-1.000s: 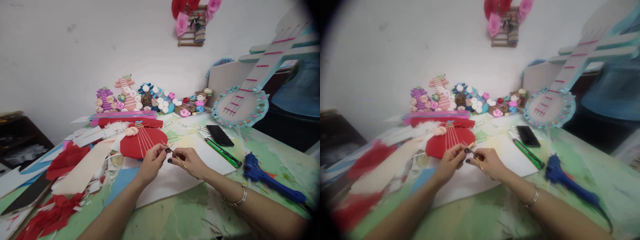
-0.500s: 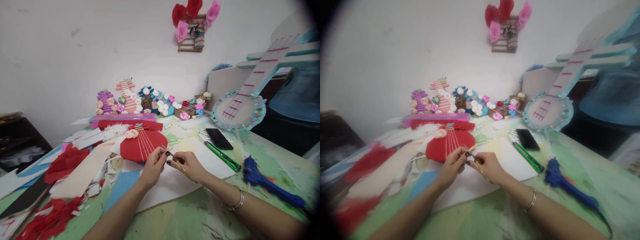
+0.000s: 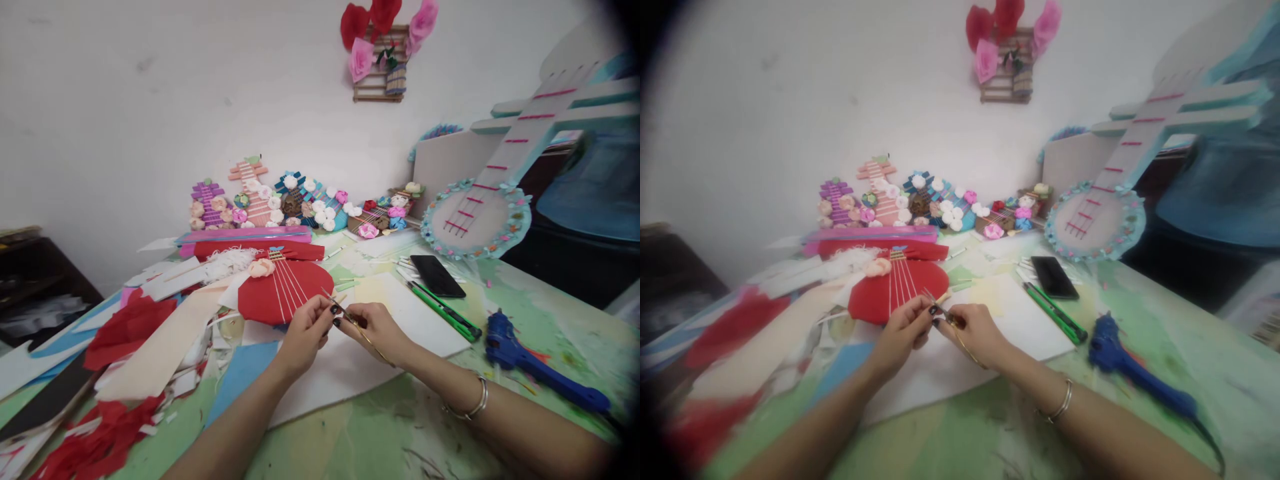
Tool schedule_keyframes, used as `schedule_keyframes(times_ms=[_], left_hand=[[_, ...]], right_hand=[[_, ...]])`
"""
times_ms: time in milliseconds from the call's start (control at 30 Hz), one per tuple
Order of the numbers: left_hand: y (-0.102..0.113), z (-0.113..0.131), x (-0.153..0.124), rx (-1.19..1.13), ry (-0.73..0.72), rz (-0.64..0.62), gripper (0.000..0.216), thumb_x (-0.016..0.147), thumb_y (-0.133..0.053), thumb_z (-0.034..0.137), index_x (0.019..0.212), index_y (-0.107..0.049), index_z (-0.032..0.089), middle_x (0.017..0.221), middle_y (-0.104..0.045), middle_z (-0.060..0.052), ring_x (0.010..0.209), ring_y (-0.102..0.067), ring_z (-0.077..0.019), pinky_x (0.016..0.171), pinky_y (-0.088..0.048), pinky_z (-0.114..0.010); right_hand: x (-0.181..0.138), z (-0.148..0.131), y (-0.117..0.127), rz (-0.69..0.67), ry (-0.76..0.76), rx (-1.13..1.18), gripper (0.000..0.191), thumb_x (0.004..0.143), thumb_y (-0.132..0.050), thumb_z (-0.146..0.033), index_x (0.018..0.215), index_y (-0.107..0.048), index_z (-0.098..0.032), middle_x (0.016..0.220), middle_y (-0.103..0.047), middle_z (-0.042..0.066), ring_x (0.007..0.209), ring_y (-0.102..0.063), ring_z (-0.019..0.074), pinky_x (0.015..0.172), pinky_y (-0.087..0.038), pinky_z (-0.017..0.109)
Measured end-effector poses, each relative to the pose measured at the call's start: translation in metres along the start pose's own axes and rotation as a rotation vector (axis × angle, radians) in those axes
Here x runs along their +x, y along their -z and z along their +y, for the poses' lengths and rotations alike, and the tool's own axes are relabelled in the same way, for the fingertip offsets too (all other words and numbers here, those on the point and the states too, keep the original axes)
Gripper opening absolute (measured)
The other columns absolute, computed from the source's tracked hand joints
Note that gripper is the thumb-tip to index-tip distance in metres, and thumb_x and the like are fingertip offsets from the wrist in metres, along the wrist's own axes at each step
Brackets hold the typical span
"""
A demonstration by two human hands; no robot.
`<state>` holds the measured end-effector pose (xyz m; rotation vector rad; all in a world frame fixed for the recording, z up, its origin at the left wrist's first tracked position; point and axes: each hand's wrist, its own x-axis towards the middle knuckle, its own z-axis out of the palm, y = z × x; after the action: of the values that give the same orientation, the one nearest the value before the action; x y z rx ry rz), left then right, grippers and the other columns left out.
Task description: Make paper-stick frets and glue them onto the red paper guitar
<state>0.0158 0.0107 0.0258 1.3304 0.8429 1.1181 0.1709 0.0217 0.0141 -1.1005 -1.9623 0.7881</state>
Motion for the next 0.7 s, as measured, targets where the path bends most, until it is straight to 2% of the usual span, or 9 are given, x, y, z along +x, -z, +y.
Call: schedule_keyframes(times_ms=[267, 533, 700], left_hand=[[0.0, 0.0009, -0.0012, 0.003, 0.006, -0.003, 0.028, 0.077, -0.057, 0.042, 0.073, -0.046, 0.017, 0.052, -0.031, 0.009, 0.041, -0.022, -0.0025, 0.04, -0.015, -0.017], [-0.0002, 0.0042, -0.0004, 0.002, 0.018, -0.002, 0.032, 0.074, -0.06, 0.045, 0.073, -0.046, 0.017, 0.05, -0.03, 0.01, 0.04, -0.02, -0.0028, 0.039, -0.015, -0.017], [0.0018, 0.0052, -0.0006, 0.01, -0.001, -0.012, 0.028, 0.076, -0.058, 0.042, 0.073, -0.046, 0.017, 0.049, -0.032, 0.009, 0.041, -0.022, -0.003, 0.04, -0.016, -0.017]], right_hand=[[-0.0009, 0.0024, -0.0016, 0.018, 0.014, 0.004, 0.026, 0.075, -0.049, -0.027, 0.054, -0.037, -0.017, 0.051, -0.028, -0.005, 0.051, -0.025, 0.0076, 0.045, -0.021, 0.02], [-0.0014, 0.0007, -0.0013, 0.036, 0.026, -0.004, 0.03, 0.076, -0.049, -0.031, 0.052, -0.036, -0.018, 0.05, -0.026, -0.005, 0.05, -0.024, 0.0076, 0.045, -0.021, 0.02], [-0.0015, -0.0004, -0.0006, 0.052, 0.04, -0.035, 0.034, 0.076, -0.051, -0.036, 0.051, -0.037, -0.017, 0.05, -0.026, -0.005, 0.051, -0.024, 0.0078, 0.045, -0.02, 0.02]])
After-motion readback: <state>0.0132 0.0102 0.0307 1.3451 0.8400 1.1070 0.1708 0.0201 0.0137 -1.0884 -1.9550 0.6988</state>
